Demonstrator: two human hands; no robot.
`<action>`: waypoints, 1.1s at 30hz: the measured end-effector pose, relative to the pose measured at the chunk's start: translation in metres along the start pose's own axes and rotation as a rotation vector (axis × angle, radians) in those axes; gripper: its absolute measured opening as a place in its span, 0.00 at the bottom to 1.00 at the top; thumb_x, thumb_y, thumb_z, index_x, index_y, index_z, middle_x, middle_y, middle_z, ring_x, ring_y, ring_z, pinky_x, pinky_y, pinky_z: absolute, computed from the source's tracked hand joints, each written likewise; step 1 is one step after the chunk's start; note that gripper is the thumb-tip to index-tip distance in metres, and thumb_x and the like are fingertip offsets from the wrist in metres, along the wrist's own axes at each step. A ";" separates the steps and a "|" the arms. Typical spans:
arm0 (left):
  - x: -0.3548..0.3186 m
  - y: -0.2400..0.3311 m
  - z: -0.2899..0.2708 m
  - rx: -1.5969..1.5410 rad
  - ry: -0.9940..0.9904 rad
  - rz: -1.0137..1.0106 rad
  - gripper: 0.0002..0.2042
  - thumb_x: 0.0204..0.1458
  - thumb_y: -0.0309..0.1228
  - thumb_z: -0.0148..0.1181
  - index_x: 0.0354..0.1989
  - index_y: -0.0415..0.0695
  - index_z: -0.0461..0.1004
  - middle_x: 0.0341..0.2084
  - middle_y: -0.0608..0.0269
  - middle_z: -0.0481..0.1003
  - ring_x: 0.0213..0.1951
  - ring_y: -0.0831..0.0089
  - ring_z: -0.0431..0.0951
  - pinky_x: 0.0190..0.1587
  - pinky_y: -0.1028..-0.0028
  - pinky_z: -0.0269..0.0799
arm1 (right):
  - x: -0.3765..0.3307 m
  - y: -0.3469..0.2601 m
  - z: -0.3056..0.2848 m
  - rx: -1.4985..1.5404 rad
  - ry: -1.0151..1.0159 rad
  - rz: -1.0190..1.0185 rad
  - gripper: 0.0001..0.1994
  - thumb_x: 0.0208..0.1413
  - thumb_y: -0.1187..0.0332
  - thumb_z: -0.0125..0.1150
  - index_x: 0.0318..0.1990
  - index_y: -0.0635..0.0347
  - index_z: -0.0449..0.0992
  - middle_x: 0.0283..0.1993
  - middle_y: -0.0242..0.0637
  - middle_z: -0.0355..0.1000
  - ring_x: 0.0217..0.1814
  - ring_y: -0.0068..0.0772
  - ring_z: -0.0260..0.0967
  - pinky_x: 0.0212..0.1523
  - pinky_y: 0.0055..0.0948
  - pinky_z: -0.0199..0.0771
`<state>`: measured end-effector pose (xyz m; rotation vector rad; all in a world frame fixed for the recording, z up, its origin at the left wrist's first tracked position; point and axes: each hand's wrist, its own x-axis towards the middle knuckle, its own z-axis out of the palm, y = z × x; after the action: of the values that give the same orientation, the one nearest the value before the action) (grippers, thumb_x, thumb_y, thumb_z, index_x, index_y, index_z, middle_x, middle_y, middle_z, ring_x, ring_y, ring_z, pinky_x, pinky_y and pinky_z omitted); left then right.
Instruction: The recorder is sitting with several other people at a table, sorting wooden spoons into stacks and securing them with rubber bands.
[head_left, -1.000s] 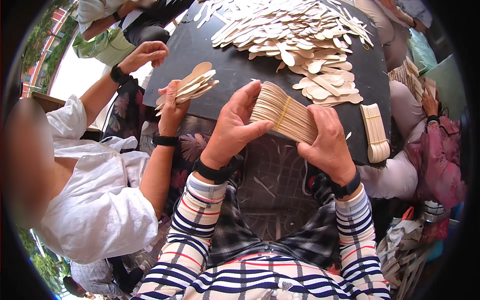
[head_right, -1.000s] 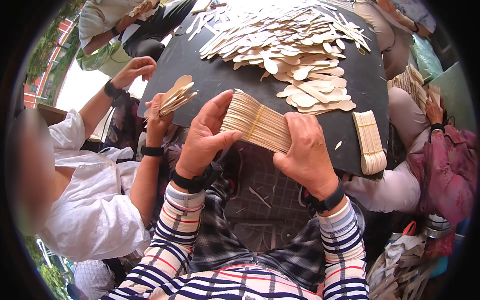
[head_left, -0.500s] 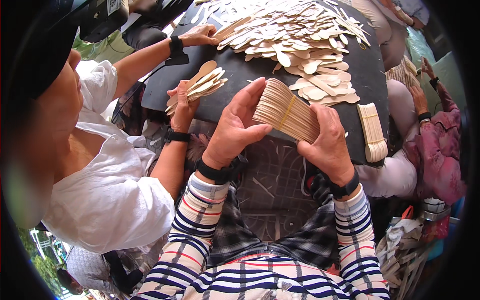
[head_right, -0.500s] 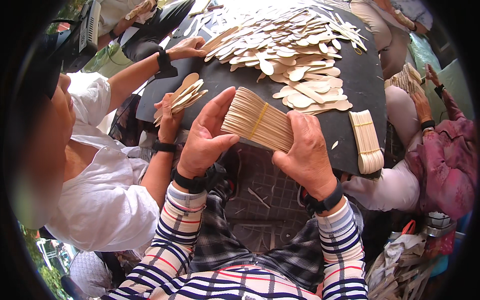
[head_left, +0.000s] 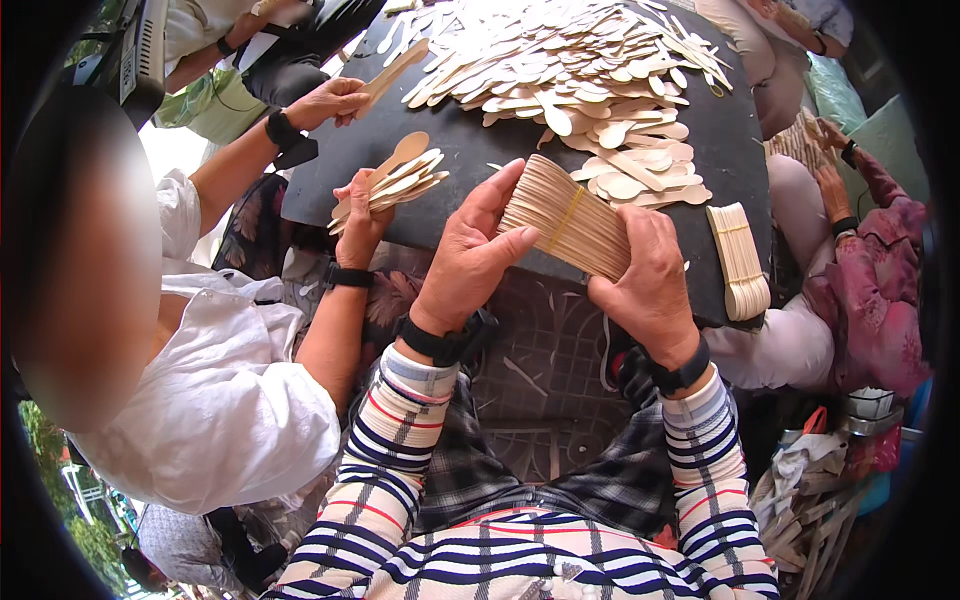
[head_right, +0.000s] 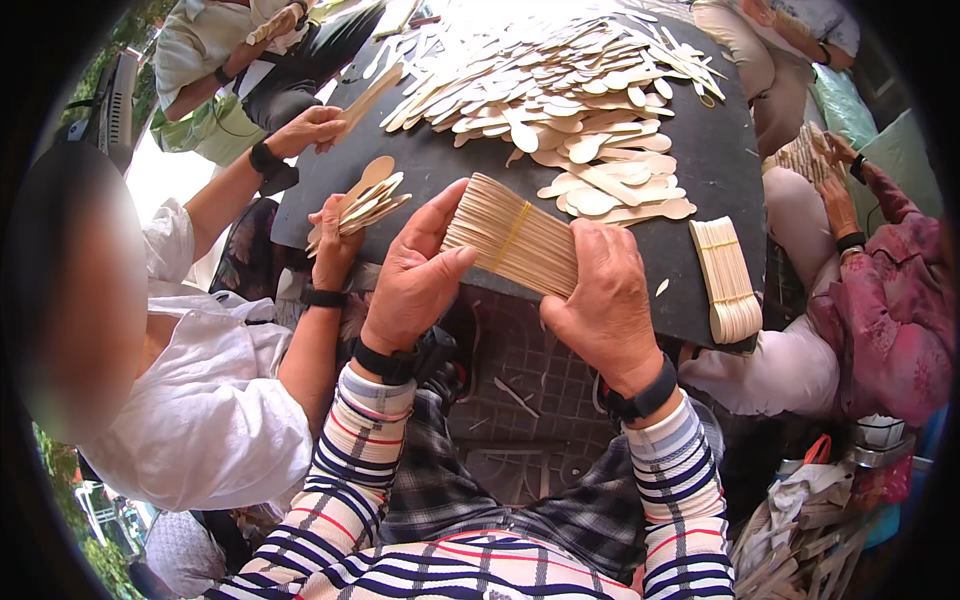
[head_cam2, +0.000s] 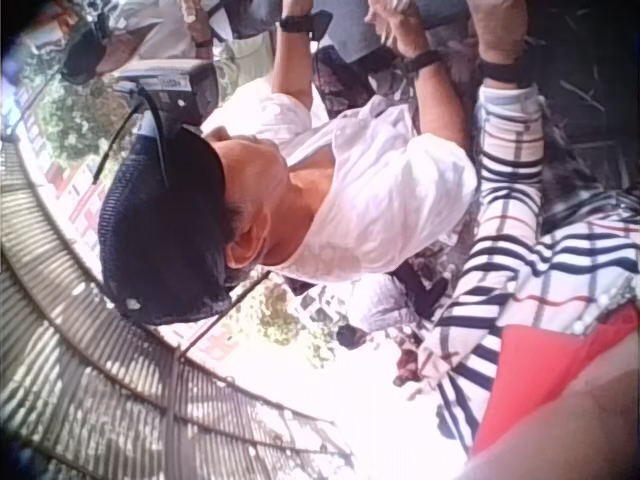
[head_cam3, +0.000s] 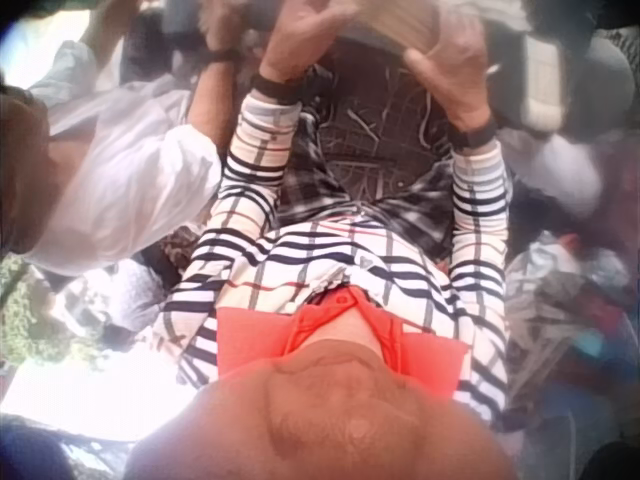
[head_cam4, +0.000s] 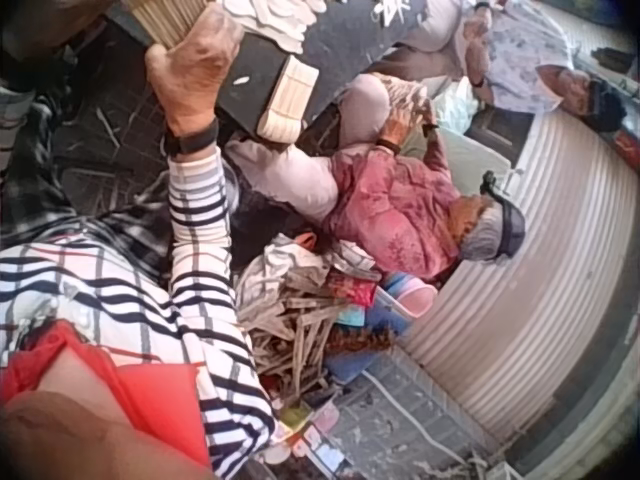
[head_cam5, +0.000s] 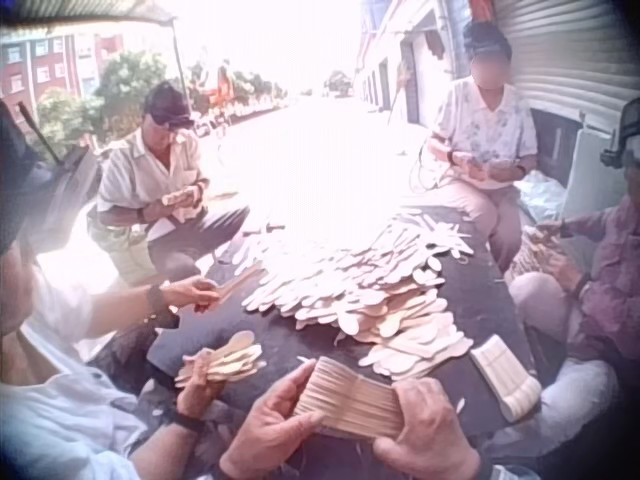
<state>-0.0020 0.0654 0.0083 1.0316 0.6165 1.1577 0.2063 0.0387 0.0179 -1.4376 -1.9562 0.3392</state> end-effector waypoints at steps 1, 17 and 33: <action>0.000 -0.001 0.000 0.000 0.000 0.001 0.33 0.53 0.21 0.58 0.67 0.33 0.51 0.62 0.53 0.61 0.62 0.70 0.63 0.64 0.72 0.57 | 0.000 0.000 0.001 -0.001 0.014 -0.012 0.28 0.30 0.75 0.62 0.47 0.68 0.67 0.44 0.50 0.68 0.48 0.53 0.64 0.52 0.42 0.66; 0.007 -0.021 -0.010 -0.092 0.139 -0.144 0.17 0.56 0.24 0.57 0.53 0.32 0.67 0.46 0.57 0.75 0.46 0.73 0.76 0.53 0.71 0.71 | 0.000 0.003 0.016 -0.113 0.044 -0.047 0.25 0.31 0.75 0.60 0.44 0.66 0.68 0.41 0.48 0.68 0.47 0.51 0.64 0.48 0.42 0.65; 0.011 -0.030 -0.014 -0.160 0.149 -0.181 0.14 0.55 0.26 0.58 0.48 0.33 0.71 0.41 0.59 0.77 0.42 0.75 0.77 0.50 0.73 0.72 | 0.002 0.006 0.019 -0.134 0.020 -0.023 0.24 0.31 0.74 0.60 0.43 0.66 0.68 0.40 0.48 0.69 0.46 0.50 0.65 0.48 0.42 0.66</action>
<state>0.0027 0.0790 -0.0232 0.7428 0.7085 1.1109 0.1987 0.0458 0.0013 -1.4947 -2.0105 0.1862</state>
